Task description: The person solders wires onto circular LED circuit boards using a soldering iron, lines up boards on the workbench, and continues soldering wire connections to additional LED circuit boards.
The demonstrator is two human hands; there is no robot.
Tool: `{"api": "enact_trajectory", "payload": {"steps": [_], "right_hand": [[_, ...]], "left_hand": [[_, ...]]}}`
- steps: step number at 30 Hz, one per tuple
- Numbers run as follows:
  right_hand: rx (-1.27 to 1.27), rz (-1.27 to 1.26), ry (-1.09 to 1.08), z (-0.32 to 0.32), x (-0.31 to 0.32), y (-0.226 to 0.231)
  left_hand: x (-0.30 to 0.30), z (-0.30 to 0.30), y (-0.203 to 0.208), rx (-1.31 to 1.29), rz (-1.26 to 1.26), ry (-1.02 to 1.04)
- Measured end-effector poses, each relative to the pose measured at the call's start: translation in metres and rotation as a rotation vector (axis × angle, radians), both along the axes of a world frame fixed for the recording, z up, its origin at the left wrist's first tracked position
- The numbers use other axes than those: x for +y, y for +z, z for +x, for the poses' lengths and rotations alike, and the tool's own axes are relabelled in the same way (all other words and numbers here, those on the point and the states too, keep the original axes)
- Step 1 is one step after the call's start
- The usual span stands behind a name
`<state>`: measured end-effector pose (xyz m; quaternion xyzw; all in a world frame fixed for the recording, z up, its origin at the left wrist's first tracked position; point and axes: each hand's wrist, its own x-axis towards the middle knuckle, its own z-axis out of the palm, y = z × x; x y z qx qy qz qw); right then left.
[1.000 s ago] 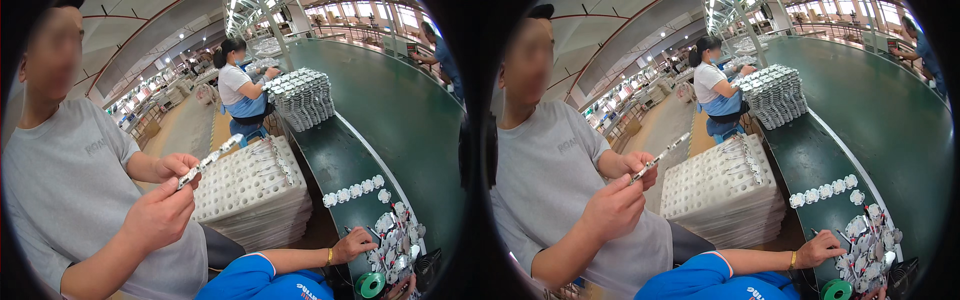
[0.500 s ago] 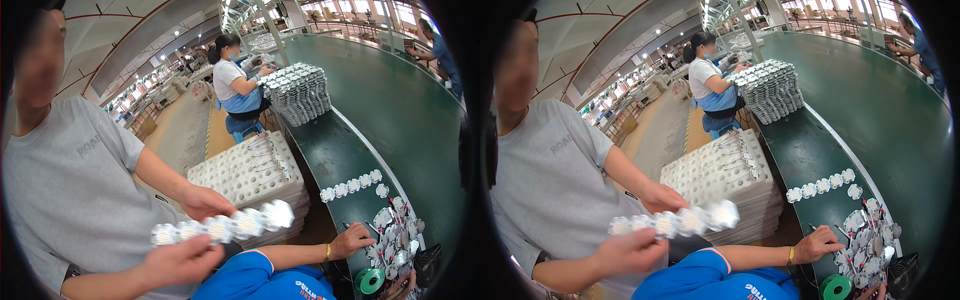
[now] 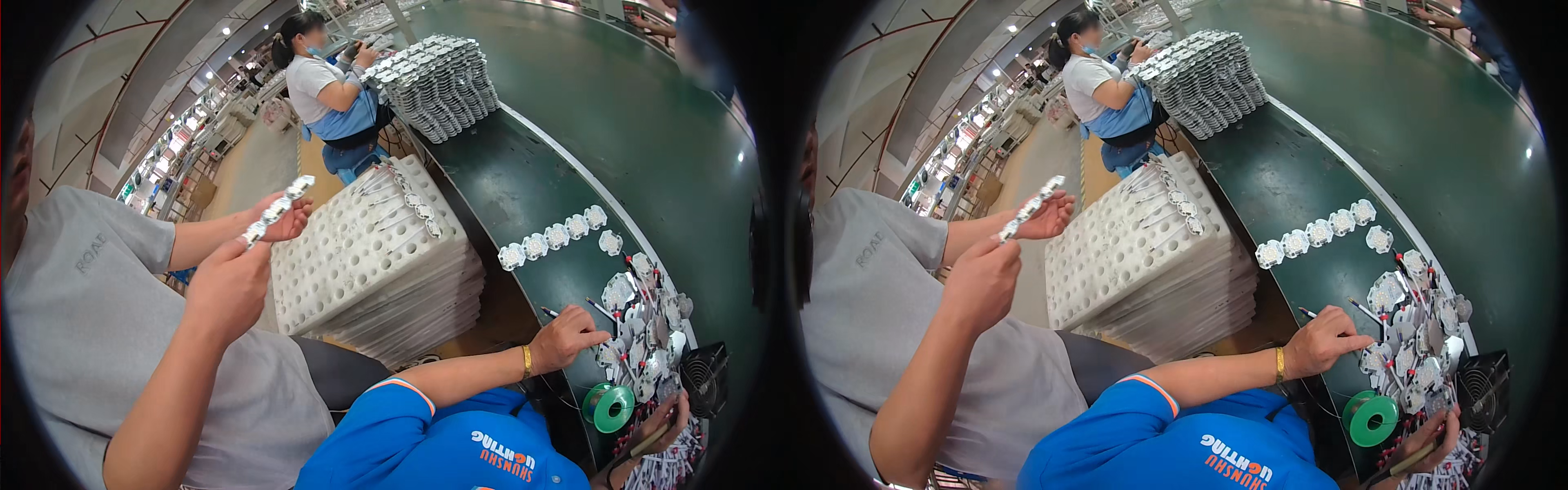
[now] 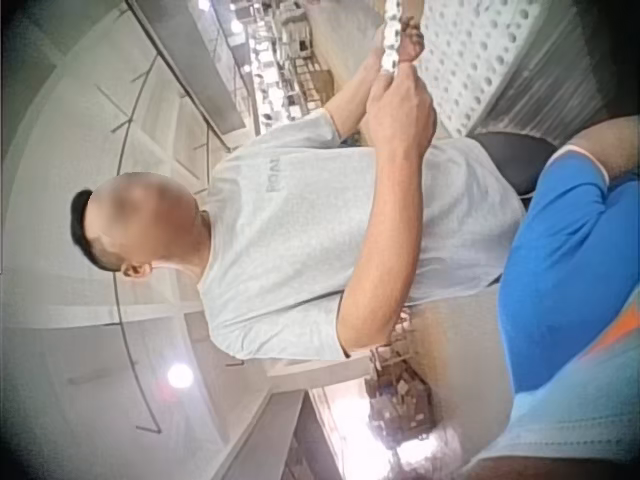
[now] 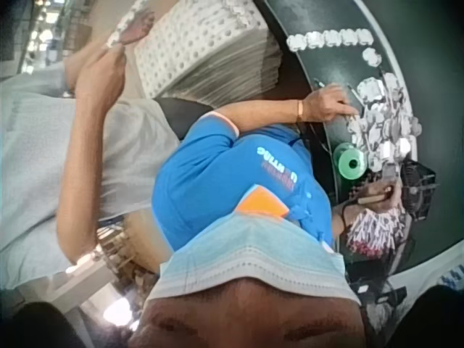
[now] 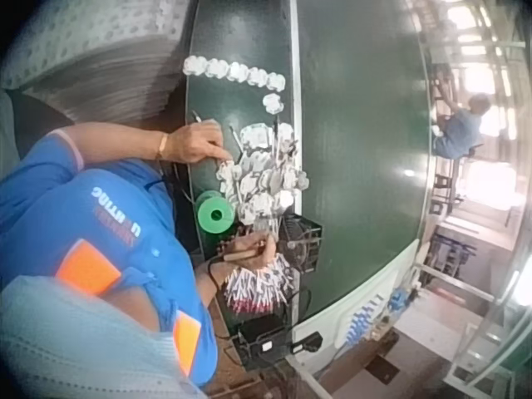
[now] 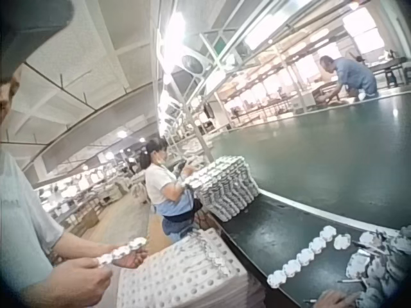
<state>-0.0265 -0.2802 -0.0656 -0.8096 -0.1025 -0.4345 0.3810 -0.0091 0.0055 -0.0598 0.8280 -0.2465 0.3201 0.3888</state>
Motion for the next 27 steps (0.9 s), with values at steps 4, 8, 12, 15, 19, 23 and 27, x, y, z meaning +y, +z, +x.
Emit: {"api": "enact_trajectory", "payload": {"steps": [4,8,12,15,19,23,27], "right_hand": [[0.017,0.014,0.008,-0.003,-0.002,-0.003],[0.018,-0.018,0.017,-0.006,-0.004,0.000],[-0.011,-0.047,0.012,-0.005,-0.001,0.001],[-0.012,-0.037,0.023,-0.006,0.002,0.004],[0.010,-0.101,0.013,-0.008,0.002,0.007],[0.019,-0.015,-0.015,-0.007,0.008,0.004],[0.026,-0.008,0.000,-0.007,0.007,0.004]], "left_hand": [[-0.002,-0.002,0.002,0.012,0.007,0.020],[-0.005,-0.003,0.003,0.025,-0.013,0.018],[-0.003,-0.004,0.003,0.021,-0.020,0.015],[-0.003,-0.004,0.003,0.025,-0.017,0.020],[-0.003,-0.003,0.004,0.021,-0.021,0.019],[-0.003,-0.002,0.003,0.023,-0.025,0.016],[-0.002,-0.002,0.004,0.020,-0.025,0.023]]}}
